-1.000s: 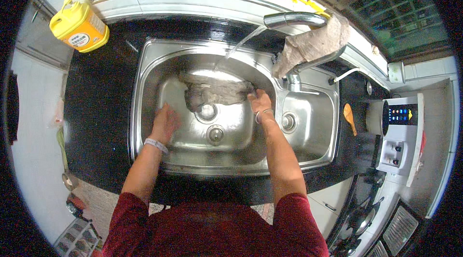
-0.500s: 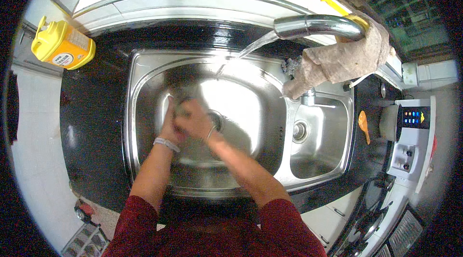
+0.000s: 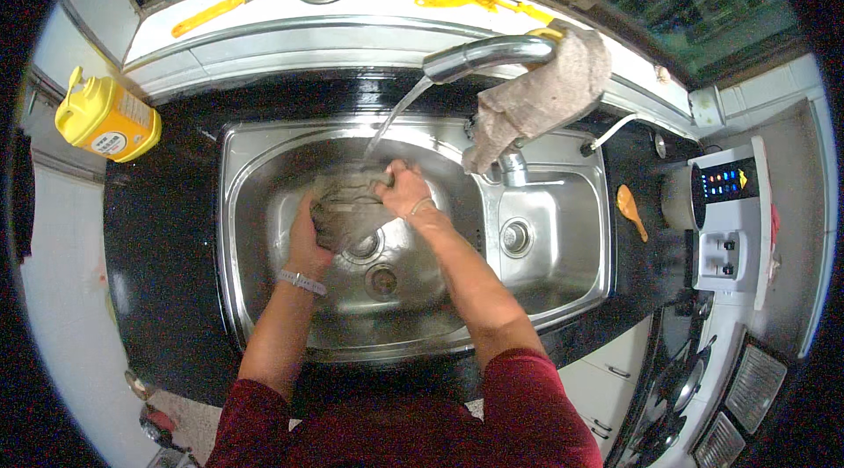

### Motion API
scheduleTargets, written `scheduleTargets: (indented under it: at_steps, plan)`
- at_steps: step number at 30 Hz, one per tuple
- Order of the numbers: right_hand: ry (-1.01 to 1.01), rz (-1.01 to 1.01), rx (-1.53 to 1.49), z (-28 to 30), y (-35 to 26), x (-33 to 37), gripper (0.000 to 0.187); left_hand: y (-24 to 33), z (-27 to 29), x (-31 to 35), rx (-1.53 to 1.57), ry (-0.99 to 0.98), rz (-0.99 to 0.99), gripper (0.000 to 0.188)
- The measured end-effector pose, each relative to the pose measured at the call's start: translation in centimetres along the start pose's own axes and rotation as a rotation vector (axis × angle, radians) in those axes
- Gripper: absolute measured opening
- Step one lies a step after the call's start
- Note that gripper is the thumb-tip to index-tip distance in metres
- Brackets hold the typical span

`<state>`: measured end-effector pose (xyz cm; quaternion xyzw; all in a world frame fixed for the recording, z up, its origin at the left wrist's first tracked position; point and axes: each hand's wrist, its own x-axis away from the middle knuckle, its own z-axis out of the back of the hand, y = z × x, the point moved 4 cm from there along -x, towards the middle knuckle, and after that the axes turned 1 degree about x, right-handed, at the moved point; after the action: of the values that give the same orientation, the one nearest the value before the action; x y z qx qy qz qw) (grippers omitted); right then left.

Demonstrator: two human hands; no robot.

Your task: The person applies soap to a steel wool pad, then scrubs both basins of a kitchen sink and the faucet by hand before rinsing the pad under running water.

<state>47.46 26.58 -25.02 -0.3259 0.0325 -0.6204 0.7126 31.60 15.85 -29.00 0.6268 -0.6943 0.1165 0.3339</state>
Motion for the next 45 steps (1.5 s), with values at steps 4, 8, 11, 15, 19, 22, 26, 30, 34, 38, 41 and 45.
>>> scheduleTargets:
  at_steps: [4,8,11,15,19,22,26,30,34,38,41,45]
  plan:
    - [0.171,0.201,-0.384,3.8,0.9,0.2,0.061,-0.6,2.6,-0.2,0.104,-0.032,-0.004,0.038]
    - [0.178,0.469,-1.210,10.4,-8.3,3.2,0.089,-0.2,4.1,1.5,0.078,0.010,-0.040,0.037]
    - [0.231,0.633,-1.450,13.1,-10.7,3.5,0.075,-0.9,3.2,3.0,0.054,-0.040,-0.016,0.034]
    - [0.240,0.631,-1.544,13.8,-10.5,4.4,0.036,-1.3,2.2,3.6,-0.022,-0.133,0.007,0.037]
    - [0.192,0.502,-1.487,13.2,-9.1,9.5,0.025,-2.3,0.1,4.6,-0.085,-0.090,-0.017,0.037]
    - [0.125,0.457,-1.416,12.6,-6.7,13.0,0.022,-3.5,-1.3,4.8,-0.138,-0.101,0.003,0.036]
    - [0.085,0.445,-1.226,12.4,-3.6,14.6,0.029,-5.6,-3.7,5.1,-0.192,-0.114,0.057,0.037]
    - [0.054,0.112,-0.779,6.4,6.8,9.6,0.052,-8.4,-8.3,6.0,-0.249,-0.172,0.157,0.042]
    - [-0.302,-0.320,-1.442,2.6,7.4,12.3,0.071,-7.9,-12.6,8.2,-0.262,-0.280,0.152,0.047]
    - [-0.292,-0.136,-1.729,4.0,5.3,10.9,0.063,-6.0,-11.3,6.3,-0.304,-0.308,0.046,0.050]
    - [0.015,0.124,-1.200,5.7,5.2,9.0,0.051,-5.0,-10.2,6.3,-0.366,-0.118,0.030,0.052]
    - [0.252,0.565,-0.359,4.1,-1.8,10.6,0.030,-4.3,-4.0,1.8,-0.335,-0.251,0.118,0.064]
